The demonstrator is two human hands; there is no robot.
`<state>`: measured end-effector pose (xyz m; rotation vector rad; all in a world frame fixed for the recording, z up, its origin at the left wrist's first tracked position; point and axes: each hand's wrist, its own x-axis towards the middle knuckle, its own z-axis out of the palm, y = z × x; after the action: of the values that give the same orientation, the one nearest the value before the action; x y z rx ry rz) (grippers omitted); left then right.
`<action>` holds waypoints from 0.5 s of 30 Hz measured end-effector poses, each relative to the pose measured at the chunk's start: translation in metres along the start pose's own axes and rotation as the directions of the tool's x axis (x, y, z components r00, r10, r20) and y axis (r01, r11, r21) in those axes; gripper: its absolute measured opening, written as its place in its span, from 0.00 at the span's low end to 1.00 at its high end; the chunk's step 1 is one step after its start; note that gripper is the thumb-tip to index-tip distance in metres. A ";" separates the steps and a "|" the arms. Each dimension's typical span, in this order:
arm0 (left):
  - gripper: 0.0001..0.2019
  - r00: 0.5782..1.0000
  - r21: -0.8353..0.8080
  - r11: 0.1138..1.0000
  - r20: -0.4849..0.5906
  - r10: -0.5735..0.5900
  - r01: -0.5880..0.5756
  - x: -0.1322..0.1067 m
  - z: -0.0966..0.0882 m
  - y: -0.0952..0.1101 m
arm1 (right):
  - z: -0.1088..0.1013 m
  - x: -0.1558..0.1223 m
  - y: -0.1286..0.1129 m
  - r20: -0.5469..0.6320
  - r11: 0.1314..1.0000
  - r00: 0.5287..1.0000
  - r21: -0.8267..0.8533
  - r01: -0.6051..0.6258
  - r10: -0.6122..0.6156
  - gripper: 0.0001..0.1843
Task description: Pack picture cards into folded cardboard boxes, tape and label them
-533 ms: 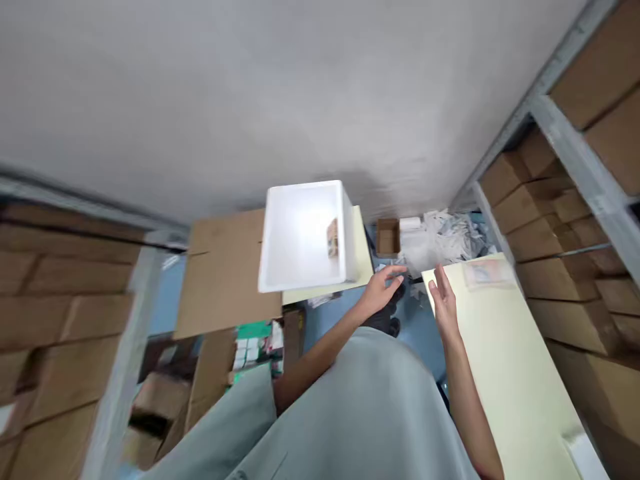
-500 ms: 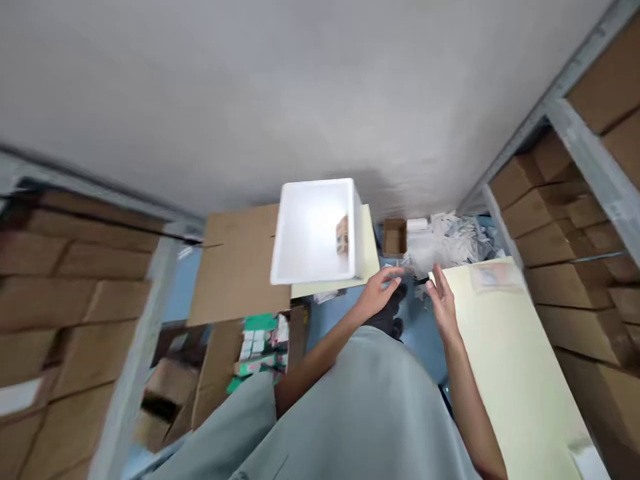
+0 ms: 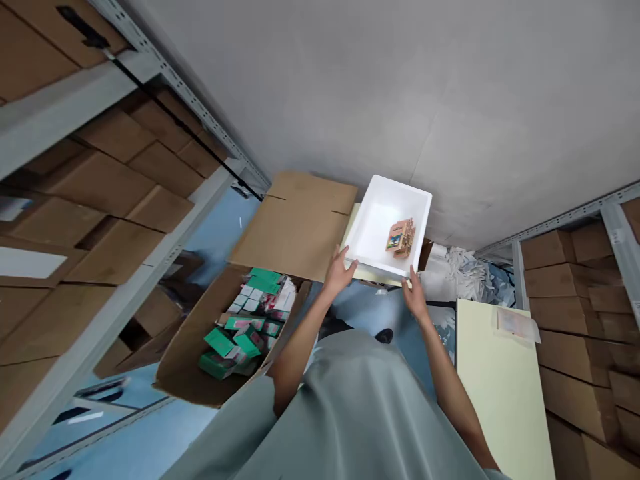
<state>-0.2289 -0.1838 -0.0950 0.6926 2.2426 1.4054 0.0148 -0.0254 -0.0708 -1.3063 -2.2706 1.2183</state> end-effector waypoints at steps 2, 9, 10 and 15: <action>0.24 0.998 0.003 1.000 0.067 0.000 0.000 0.008 0.003 -0.008 | 0.007 0.009 -0.001 -0.058 0.997 0.998 -0.070 -0.041 0.037 0.48; 0.26 0.929 -0.100 0.989 0.346 0.135 -0.107 -0.014 -0.009 -0.021 | 0.000 0.005 -0.025 -0.279 0.937 0.948 -0.262 -0.230 0.155 0.50; 0.26 0.907 -0.134 0.984 0.389 0.160 -0.116 -0.011 -0.017 -0.025 | 0.002 0.002 -0.036 -0.342 0.922 0.932 -0.311 -0.231 0.118 0.48; 0.24 0.922 -0.166 0.983 0.364 0.129 -0.072 0.038 -0.073 -0.079 | 0.070 0.002 -0.124 -0.463 0.919 0.862 -0.393 0.009 -0.207 0.33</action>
<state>-0.3160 -0.2422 -0.1399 0.9473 1.8097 1.3399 -0.1000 -0.0923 -0.0191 -1.3870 -2.2007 0.3347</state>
